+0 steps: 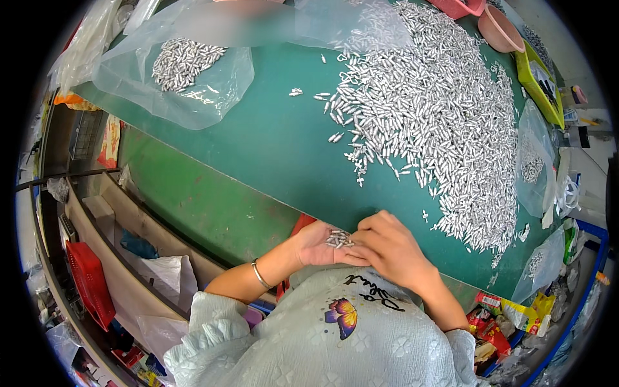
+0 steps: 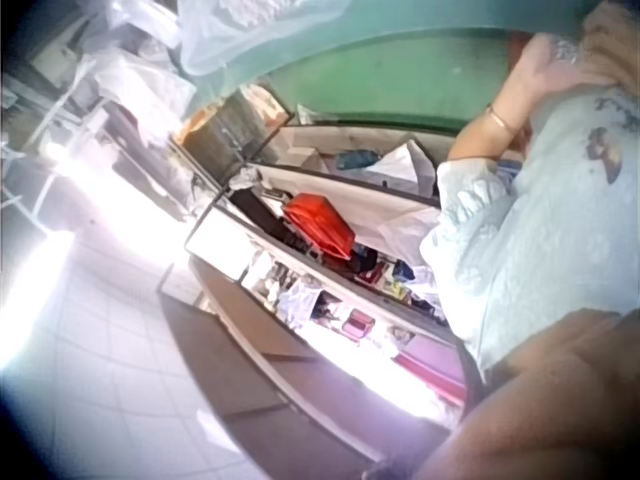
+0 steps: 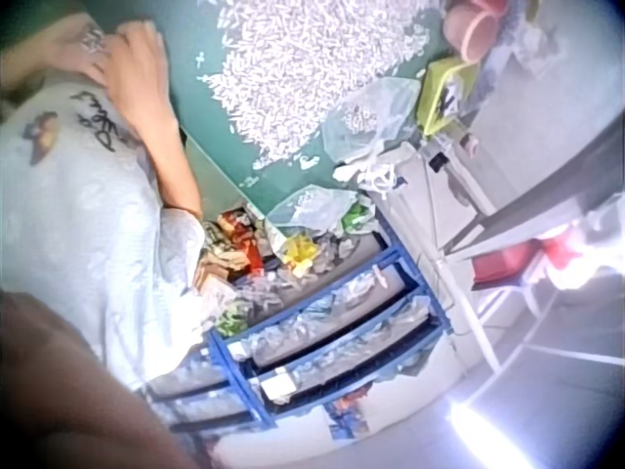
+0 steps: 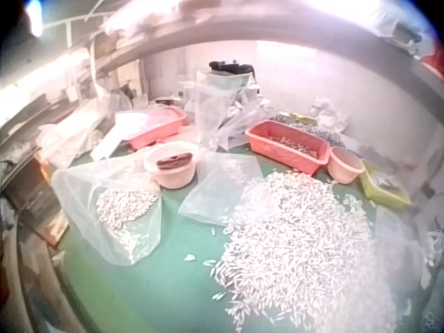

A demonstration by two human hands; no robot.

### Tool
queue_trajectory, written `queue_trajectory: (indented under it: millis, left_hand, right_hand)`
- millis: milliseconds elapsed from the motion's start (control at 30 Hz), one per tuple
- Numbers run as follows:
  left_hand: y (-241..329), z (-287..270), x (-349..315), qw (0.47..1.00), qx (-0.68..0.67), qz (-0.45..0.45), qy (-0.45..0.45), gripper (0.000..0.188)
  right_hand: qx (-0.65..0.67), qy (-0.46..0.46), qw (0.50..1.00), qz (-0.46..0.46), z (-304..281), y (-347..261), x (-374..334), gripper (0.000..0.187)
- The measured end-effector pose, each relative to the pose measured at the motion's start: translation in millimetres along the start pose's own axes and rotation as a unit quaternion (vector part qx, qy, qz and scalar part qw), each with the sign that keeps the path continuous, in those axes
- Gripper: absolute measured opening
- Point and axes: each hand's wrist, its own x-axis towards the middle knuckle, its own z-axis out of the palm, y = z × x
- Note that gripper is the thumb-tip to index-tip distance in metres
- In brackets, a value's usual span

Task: The person sorts a large pile of small silver cylindrical parts on a green table. They repeatedly gather handfuls of parts, transfer them between hands, and place them into a clear plastic bag. The person also uses a small pink bowl to scoop parts from the table.

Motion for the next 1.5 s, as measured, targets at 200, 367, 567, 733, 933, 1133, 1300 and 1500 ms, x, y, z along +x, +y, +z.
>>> queue_trajectory:
  millis: [200,367,567,733,933,1133,1300,1500]
  left_hand:
    - [-3,14,3,0.999,0.048,-0.012,0.009,0.057]
    - [-4,25,4,0.988,0.117,0.0,0.101,0.057]
    - [-2,11,1,0.992,0.093,0.0,0.081,0.06]
    - [0,20,2,0.972,0.199,-0.008,0.122,0.058]
    - [-3,13,1,0.929,0.295,0.035,0.22,0.051]
    - [2,-9,0,0.947,0.245,0.03,0.206,0.035]
    - [1,-12,4,0.954,0.223,0.036,0.2,0.033]
    - [4,-20,4,0.953,0.214,0.048,0.207,0.033]
  right_hand:
    - [-0.087,0.045,0.994,0.045,-4,12,-9,0.018]
    - [-0.088,0.093,0.99,0.051,-4,11,-17,0.02]
    - [-0.094,0.079,0.991,0.052,2,10,-28,0.017]
    - [-0.156,0.229,0.955,0.104,-20,22,-32,0.011]
    - [0.041,0.336,0.893,0.298,-56,29,-62,0.006]
    - [0.268,0.186,0.886,0.33,-98,39,-59,0.013]
    - [0.295,0.115,0.877,0.362,-142,59,-31,0.018]
    - [0.321,0.093,0.87,0.362,-182,99,-14,0.018]
